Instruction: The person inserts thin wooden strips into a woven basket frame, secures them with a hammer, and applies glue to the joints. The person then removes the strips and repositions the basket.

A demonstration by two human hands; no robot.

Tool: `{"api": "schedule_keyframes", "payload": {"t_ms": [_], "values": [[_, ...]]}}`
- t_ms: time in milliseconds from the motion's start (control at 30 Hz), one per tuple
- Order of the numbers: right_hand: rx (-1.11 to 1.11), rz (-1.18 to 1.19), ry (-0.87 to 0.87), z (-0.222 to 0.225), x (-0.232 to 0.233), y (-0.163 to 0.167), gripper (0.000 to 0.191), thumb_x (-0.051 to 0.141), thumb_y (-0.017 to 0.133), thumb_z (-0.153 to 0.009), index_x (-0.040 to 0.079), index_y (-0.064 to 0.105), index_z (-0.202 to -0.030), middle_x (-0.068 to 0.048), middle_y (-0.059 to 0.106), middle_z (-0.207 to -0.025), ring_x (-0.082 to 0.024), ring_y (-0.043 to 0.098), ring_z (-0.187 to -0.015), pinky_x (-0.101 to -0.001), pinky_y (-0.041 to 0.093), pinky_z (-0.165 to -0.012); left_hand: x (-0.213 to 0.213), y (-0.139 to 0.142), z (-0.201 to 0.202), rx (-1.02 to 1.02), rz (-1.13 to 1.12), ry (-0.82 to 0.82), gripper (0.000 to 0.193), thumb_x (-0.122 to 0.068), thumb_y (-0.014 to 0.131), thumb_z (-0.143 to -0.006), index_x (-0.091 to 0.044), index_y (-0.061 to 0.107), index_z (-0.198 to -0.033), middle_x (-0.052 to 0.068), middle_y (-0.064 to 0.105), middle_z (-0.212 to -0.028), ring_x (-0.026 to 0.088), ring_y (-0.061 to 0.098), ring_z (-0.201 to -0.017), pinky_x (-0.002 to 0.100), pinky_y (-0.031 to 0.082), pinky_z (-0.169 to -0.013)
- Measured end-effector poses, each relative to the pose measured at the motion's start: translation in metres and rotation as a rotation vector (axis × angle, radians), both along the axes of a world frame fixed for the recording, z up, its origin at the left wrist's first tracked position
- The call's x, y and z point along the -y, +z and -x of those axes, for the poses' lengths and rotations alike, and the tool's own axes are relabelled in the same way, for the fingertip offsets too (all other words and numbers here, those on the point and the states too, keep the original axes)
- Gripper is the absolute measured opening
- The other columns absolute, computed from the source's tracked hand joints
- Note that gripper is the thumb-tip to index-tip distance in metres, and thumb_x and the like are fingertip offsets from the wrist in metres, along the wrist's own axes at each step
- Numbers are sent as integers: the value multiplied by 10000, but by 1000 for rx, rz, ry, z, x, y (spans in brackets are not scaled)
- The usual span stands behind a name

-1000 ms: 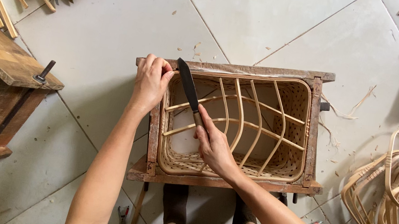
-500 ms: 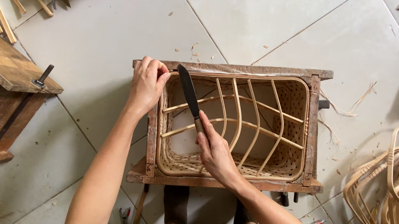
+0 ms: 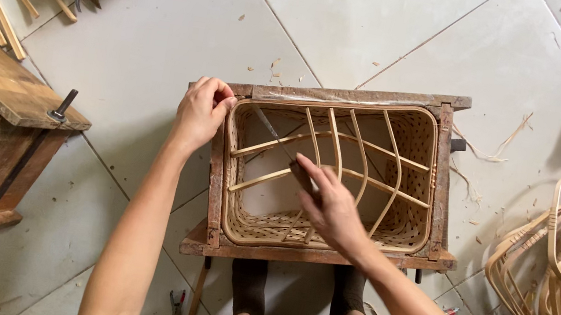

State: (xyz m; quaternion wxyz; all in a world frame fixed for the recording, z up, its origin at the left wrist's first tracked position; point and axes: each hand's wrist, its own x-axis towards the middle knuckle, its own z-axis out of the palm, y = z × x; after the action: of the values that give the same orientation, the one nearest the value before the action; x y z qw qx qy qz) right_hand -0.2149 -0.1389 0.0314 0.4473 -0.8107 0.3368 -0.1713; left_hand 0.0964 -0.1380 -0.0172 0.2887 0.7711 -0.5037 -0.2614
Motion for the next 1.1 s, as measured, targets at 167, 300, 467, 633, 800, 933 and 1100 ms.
{"api": "schedule_keyframes", "payload": {"t_ms": [167,300,467,633,800,933,1100], "values": [[-205,458,167,22,26,-16,599,133,669,-948,322,477,-1483,-66,650,-1092,-160,624,-745,-275,556,-525,9,2,-7,-7,-102,-31,150,-236,730,-923,-94,693,-952,34,655,-946,184,649,-846,369,531,-809],[-217,551,231,8,40,-28,583,148,666,-994,299,469,-1521,-89,621,-1094,-180,603,-772,-294,535,-533,9,5,-4,17,-129,-29,149,-243,733,-921,-99,701,-940,20,666,-940,174,645,-842,364,526,-806],[-221,660,244,-3,49,-33,614,154,621,-981,333,458,-1545,-73,606,-1127,-183,601,-859,-294,550,-610,7,9,-3,23,-100,-29,147,-237,733,-926,-94,701,-941,22,665,-929,172,639,-842,362,527,-797],[-251,644,263,-3,63,-36,613,106,591,-981,370,465,-1520,-92,611,-1155,-183,604,-863,-281,549,-591,6,7,-4,5,-75,-30,148,-230,732,-928,-87,698,-934,22,663,-924,169,644,-825,365,526,-789],[-350,623,296,1,78,-35,649,31,566,-995,391,474,-1528,-112,612,-1176,-186,602,-844,-267,558,-584,2,7,-5,4,-44,-29,151,-222,731,-934,-76,692,-935,30,659,-916,168,643,-816,359,529,-782],[-290,644,268,2,83,-31,593,151,636,-980,418,491,-1489,-83,613,-1164,-200,599,-871,-308,562,-638,1,6,-4,-19,-21,-31,145,-208,726,-940,-69,686,-932,32,661,-913,170,647,-803,358,533,-776],[-283,677,258,3,91,-25,640,246,694,-910,431,503,-1491,-62,610,-1183,-210,594,-913,-341,577,-728,2,4,-6,9,-37,-7,154,-214,729,-936,-67,687,-915,38,671,-913,175,660,-803,358,531,-779]]}}
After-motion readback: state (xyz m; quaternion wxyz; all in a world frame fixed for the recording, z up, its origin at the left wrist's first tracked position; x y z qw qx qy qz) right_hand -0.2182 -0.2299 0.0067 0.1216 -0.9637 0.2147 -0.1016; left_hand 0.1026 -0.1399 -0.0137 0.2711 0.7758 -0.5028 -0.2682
